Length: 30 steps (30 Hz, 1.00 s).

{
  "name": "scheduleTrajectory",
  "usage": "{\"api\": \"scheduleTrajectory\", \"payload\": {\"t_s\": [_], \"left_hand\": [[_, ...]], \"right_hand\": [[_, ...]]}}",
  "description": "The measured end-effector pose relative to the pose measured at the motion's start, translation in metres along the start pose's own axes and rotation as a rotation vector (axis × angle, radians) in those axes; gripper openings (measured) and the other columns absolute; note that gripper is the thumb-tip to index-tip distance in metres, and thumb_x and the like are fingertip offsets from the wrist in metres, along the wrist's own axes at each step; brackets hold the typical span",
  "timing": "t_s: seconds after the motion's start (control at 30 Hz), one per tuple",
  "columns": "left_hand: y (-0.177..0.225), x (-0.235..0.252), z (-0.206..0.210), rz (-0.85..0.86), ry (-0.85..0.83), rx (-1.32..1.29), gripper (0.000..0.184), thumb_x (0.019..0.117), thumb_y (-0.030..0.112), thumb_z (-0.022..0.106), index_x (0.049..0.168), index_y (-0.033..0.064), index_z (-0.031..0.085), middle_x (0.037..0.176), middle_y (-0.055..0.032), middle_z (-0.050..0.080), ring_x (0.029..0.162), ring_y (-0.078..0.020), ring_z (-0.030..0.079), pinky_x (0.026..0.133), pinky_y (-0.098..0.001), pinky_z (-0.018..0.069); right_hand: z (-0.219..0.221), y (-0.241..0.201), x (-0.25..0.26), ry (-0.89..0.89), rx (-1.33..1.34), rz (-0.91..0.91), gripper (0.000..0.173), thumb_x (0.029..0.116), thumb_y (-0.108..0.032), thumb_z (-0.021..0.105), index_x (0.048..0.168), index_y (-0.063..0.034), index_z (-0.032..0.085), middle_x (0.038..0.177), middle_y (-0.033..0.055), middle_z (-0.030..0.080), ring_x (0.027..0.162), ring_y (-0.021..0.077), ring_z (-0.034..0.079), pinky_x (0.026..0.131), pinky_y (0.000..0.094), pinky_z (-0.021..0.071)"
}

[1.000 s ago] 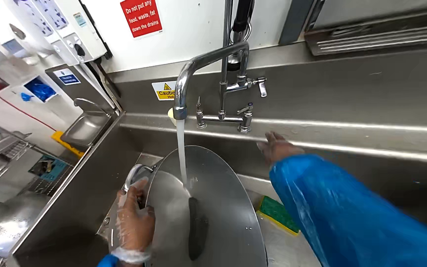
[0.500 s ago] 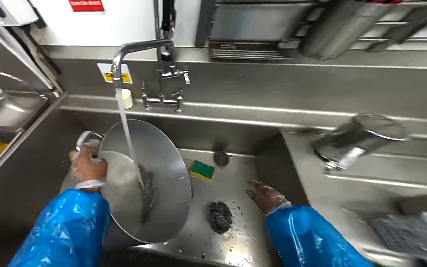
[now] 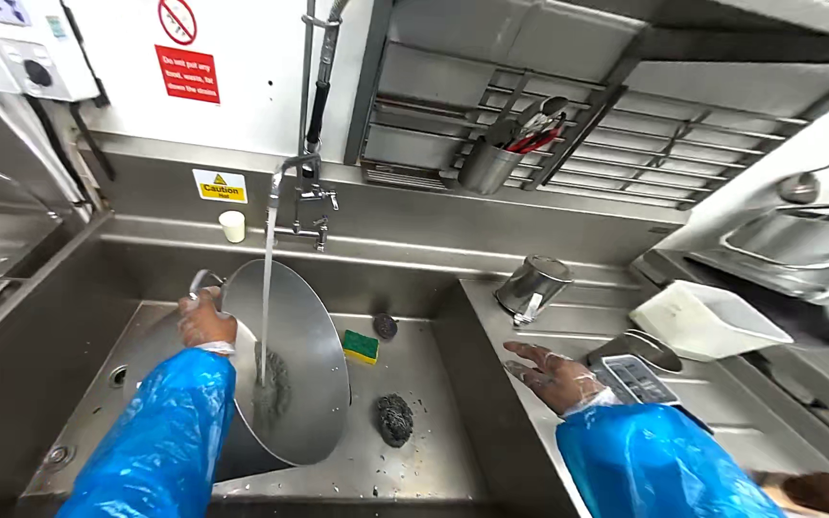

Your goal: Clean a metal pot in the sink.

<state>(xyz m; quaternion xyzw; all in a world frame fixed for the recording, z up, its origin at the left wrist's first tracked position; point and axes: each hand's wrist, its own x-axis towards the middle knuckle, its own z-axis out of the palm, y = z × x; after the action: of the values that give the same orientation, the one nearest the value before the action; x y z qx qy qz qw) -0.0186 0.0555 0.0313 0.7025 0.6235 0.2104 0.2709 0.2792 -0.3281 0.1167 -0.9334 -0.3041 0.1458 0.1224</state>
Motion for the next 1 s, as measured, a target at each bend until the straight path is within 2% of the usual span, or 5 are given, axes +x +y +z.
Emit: {"api": "scheduleTrajectory", "payload": {"t_s": [0.33, 0.43, 0.63, 0.83, 1.0], "left_hand": [[-0.012, 0.015, 0.002, 0.011, -0.034, 0.045, 0.058, 0.0888, 0.001, 0.068, 0.144, 0.018, 0.058, 0.15, -0.028, 0.045, 0.118, -0.0475, 0.061, 0.095, -0.0634, 0.0513], [0.002, 0.019, 0.006, 0.002, -0.071, 0.065, 0.06, 0.0904, 0.002, 0.067, 0.147, 0.0184, 0.055, 0.15, -0.026, 0.046, 0.12, -0.0444, 0.061, 0.097, -0.0596, 0.0518], [0.017, 0.035, 0.017, 0.003, -0.056, 0.021, 0.059, 0.0876, -0.001, 0.067, 0.144, 0.0131, 0.057, 0.145, -0.0242, 0.051, 0.123, -0.0393, 0.059, 0.101, -0.0534, 0.0501], [0.001, 0.041, 0.009, -0.047, -0.013, -0.003, 0.061, 0.0846, -0.005, 0.068, 0.141, 0.0168, 0.059, 0.138, -0.0221, 0.053, 0.115, -0.0339, 0.062, 0.096, -0.0496, 0.0527], [-0.015, 0.04, 0.004, -0.064, 0.016, -0.016, 0.059, 0.084, -0.005, 0.069, 0.139, 0.0137, 0.06, 0.136, -0.0225, 0.056, 0.114, -0.0345, 0.062, 0.095, -0.0501, 0.0523]], "right_hand": [[0.115, -0.095, 0.087, -0.453, -0.075, -0.257, 0.04, 0.109, -0.01, 0.043, 0.146, -0.0083, 0.057, 0.149, 0.0189, 0.056, 0.141, 0.0356, 0.05, 0.12, 0.0531, 0.0349], [0.168, -0.158, 0.126, -0.571, 0.256, -0.34, 0.037, 0.1058, -0.004, 0.047, 0.141, -0.0022, 0.059, 0.142, 0.0204, 0.06, 0.132, 0.0321, 0.058, 0.114, 0.0464, 0.0432], [0.262, -0.285, 0.176, -0.811, 1.045, -0.043, 0.029, 0.1043, 0.003, 0.049, 0.132, 0.0068, 0.056, 0.126, 0.0201, 0.063, 0.107, 0.02, 0.065, 0.093, 0.0327, 0.0531], [0.307, -0.329, 0.195, -0.915, 0.649, -0.402, 0.031, 0.0989, -0.001, 0.061, 0.129, 0.0043, 0.063, 0.127, 0.0196, 0.065, 0.116, 0.0217, 0.063, 0.102, 0.0366, 0.0502], [0.284, -0.326, 0.193, -0.9, 0.409, -0.419, 0.038, 0.0986, -0.004, 0.064, 0.136, 0.0011, 0.061, 0.136, 0.0239, 0.062, 0.126, 0.0313, 0.06, 0.109, 0.0447, 0.0457]]}}
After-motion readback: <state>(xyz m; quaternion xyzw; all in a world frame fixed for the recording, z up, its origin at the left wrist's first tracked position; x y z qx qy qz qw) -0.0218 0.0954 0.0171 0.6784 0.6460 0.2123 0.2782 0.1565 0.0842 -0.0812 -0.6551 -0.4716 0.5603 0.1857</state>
